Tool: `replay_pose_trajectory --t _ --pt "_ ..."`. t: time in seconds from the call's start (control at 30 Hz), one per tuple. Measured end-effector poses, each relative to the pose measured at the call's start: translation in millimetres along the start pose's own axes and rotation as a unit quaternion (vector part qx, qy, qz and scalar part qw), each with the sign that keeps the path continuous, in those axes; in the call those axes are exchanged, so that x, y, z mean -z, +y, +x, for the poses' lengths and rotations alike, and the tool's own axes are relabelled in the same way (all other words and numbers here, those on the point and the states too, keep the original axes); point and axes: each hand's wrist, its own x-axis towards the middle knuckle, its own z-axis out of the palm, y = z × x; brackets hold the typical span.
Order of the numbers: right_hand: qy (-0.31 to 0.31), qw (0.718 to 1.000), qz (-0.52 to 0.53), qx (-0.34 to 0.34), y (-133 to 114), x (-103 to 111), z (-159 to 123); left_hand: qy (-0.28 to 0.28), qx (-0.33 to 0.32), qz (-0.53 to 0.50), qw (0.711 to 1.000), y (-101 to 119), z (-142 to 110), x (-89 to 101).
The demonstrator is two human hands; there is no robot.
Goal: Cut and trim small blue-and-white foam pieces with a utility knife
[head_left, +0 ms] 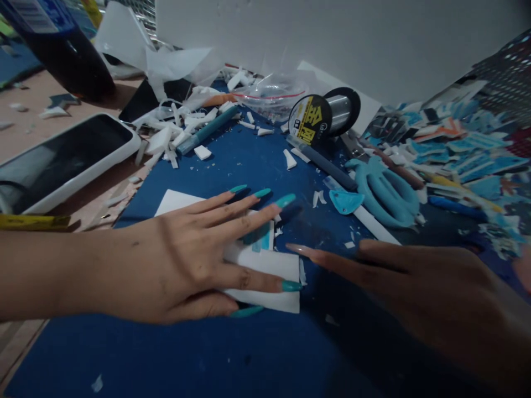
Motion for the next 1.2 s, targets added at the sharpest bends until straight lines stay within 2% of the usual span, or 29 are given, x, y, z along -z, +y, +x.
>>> replay_pose_trajectory --t 0.23,0.5,0.6,0.8,1.0,1.2 --pt "0.015 0.999 0.031 0.021 -13 -4 15 0.034 0.009 -0.021 0.999 1 -1 -3.0" --pt "-0.005 0.999 0.037 0.016 -14 -11 14 0.039 0.024 -0.024 0.999 3 -1 -5.0" --pt "0.008 0.999 0.029 0.010 -13 -12 13 0.044 0.014 -0.021 0.999 3 -1 -6.0" --pt "0.015 0.999 0.035 0.009 -13 -12 13 0.046 0.006 -0.028 0.999 2 -1 -4.9" --pt "0.015 0.999 0.044 0.011 -16 -8 16 0.022 0.001 -0.024 0.999 1 0 -3.2" --pt "0.024 0.999 0.037 0.025 -18 -3 22 0.045 0.019 -0.034 0.998 2 0 -4.0"
